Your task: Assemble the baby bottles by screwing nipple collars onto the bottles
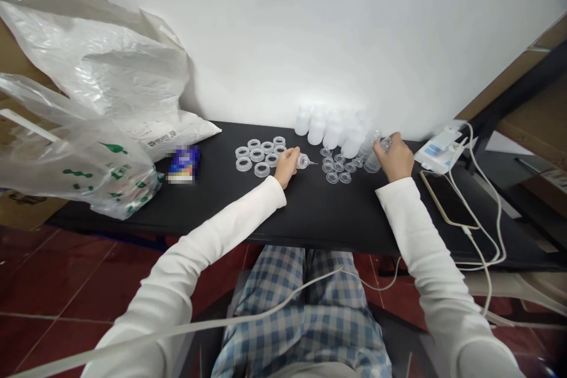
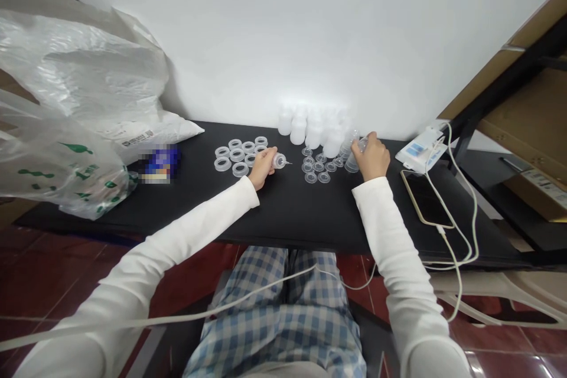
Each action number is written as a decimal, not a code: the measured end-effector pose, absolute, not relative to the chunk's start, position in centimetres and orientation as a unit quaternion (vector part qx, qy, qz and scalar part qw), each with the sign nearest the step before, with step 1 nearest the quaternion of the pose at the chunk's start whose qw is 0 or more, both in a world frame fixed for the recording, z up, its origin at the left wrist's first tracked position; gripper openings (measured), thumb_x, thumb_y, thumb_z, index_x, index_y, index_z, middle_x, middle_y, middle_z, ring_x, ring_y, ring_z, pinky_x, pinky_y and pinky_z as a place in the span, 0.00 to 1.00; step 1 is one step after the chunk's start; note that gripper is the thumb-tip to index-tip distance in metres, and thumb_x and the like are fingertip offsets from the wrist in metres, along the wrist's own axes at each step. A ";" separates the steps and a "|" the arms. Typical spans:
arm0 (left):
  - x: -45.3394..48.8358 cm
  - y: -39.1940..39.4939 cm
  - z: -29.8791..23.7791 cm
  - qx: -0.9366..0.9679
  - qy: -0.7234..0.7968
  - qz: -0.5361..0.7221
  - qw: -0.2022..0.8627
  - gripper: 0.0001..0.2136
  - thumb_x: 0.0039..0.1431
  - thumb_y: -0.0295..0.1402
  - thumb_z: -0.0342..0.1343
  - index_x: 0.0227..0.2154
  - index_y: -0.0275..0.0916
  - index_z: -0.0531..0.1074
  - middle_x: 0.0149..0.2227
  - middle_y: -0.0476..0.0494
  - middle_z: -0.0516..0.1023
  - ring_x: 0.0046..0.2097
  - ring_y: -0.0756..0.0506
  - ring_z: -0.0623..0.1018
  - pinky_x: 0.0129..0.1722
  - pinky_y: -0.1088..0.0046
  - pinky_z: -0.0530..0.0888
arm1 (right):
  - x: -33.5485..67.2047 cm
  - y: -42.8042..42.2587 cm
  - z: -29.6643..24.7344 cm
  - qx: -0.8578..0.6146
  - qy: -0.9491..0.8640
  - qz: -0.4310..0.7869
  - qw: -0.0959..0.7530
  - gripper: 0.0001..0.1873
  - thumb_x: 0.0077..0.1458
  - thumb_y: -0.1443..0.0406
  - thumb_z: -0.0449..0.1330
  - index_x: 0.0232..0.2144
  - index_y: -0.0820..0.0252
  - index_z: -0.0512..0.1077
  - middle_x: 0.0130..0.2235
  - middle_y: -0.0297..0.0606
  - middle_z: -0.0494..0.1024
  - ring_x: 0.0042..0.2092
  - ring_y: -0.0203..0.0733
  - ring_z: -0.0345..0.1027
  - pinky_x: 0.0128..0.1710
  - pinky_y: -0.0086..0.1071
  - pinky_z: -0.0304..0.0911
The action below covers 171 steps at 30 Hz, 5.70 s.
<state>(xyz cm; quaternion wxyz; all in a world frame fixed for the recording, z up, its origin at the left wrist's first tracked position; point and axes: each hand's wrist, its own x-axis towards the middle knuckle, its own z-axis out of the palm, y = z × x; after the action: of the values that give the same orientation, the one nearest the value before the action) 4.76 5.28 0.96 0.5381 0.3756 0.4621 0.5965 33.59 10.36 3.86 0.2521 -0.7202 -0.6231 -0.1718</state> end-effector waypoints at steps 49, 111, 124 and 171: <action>4.8 5.5 -0.4 0.625 0.361 0.500 0.479 0.25 0.60 0.60 0.53 0.31 0.39 0.66 0.26 0.53 0.65 0.28 0.52 0.64 0.32 0.74 0.66 | 23.1 6.9 1.6 -0.233 -0.896 -0.038 0.376 0.07 0.62 0.70 0.52 0.32 0.54 0.61 0.31 0.34 0.67 0.34 0.40 0.63 0.36 0.33 0.62; 2.5 6.1 -1.1 0.772 0.589 0.219 -0.094 0.15 0.60 0.20 0.44 0.47 0.32 0.69 0.52 0.25 0.70 0.53 0.32 0.72 0.51 0.56 0.68 | 16.8 7.8 -2.1 -0.458 -0.853 0.030 0.247 0.15 0.58 0.76 0.45 0.38 0.63 0.70 0.40 0.48 0.74 0.42 0.48 0.65 0.48 0.38 0.60; 2.5 6.7 -2.0 0.824 0.536 0.163 -0.083 0.13 0.65 0.22 0.40 0.47 0.33 0.68 0.47 0.31 0.73 0.48 0.37 0.73 0.48 0.59 0.68 | 17.0 5.5 -1.4 -0.496 -0.846 -0.096 0.170 0.17 0.63 0.72 0.46 0.48 0.69 0.70 0.45 0.55 0.73 0.46 0.56 0.64 0.45 0.43 0.59; 3.1 6.7 -1.6 0.674 0.565 0.436 0.191 0.16 0.62 0.29 0.58 0.50 0.33 0.64 0.50 0.31 0.74 0.54 0.40 0.75 0.58 0.60 0.69 | 19.3 1.6 4.1 -0.592 -0.783 -0.161 0.100 0.18 0.62 0.79 0.44 0.43 0.67 0.72 0.44 0.56 0.75 0.43 0.51 0.70 0.31 0.35 0.56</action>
<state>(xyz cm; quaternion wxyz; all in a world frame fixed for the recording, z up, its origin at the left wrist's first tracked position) 3.10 6.74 -1.56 0.1914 0.6737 0.5648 0.4364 19.34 1.58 4.11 0.1003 -0.5922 -0.7830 -0.1615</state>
